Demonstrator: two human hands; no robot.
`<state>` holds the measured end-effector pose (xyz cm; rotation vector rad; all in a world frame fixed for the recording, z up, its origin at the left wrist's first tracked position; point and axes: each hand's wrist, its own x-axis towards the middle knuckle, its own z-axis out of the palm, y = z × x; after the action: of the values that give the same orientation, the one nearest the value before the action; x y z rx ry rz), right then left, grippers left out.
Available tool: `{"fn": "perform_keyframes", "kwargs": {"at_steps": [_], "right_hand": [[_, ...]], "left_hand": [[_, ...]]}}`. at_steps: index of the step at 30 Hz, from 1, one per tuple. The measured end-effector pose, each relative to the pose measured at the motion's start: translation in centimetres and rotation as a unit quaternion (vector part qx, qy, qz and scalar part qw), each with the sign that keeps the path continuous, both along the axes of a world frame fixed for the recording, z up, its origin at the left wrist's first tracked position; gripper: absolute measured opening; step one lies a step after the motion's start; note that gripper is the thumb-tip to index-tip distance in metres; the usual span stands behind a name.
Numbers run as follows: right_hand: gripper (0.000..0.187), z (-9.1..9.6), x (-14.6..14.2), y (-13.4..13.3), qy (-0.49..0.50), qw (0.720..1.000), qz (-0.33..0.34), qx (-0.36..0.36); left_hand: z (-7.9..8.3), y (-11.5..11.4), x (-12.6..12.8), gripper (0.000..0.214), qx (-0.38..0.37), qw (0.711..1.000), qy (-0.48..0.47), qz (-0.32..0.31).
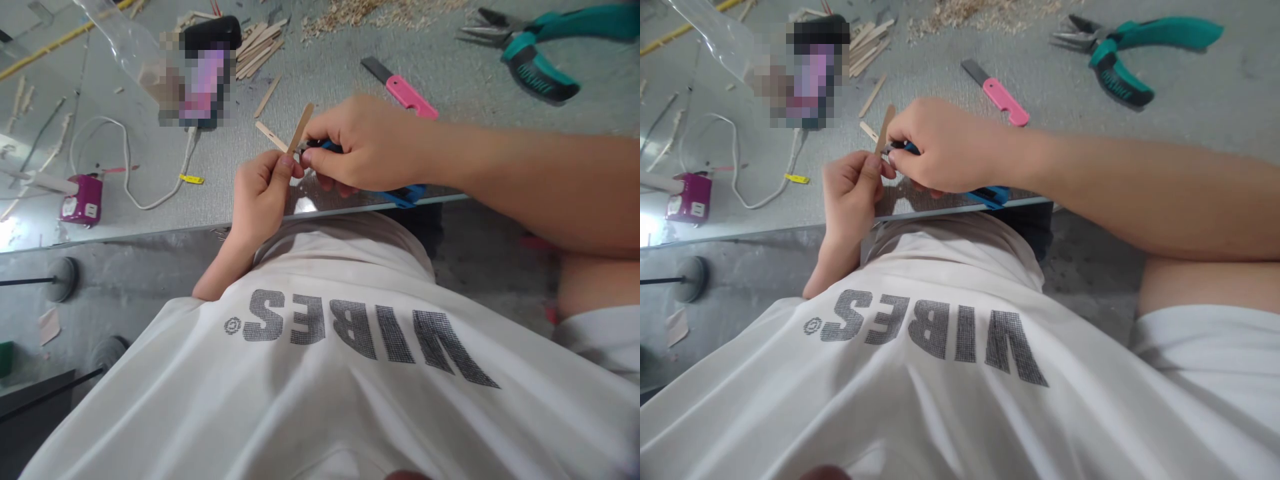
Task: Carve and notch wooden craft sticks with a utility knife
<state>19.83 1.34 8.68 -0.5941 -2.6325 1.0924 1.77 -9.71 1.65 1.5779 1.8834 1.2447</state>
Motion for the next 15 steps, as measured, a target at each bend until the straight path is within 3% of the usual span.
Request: {"fn": "perform_keyframes", "kwargs": {"at_steps": [5,12,15], "right_hand": [[0.045,0.9,0.8,0.7,-0.090,0.986,-0.034,0.134],[0.041,1.2,1.5,1.2,-0.100,0.986,-0.071,0.116],[0.017,0.4,1.5,1.4,-0.037,0.986,-0.103,0.126]], "left_hand": [[0.5,-0.9,-0.2,0.042,0.049,0.998,0.050,-0.009],[-0.2,-3.6,-1.9,0.015,0.065,0.993,0.095,0.030],[-1.0,-3.9,-2.5,0.019,0.076,0.987,0.138,0.040]]}}
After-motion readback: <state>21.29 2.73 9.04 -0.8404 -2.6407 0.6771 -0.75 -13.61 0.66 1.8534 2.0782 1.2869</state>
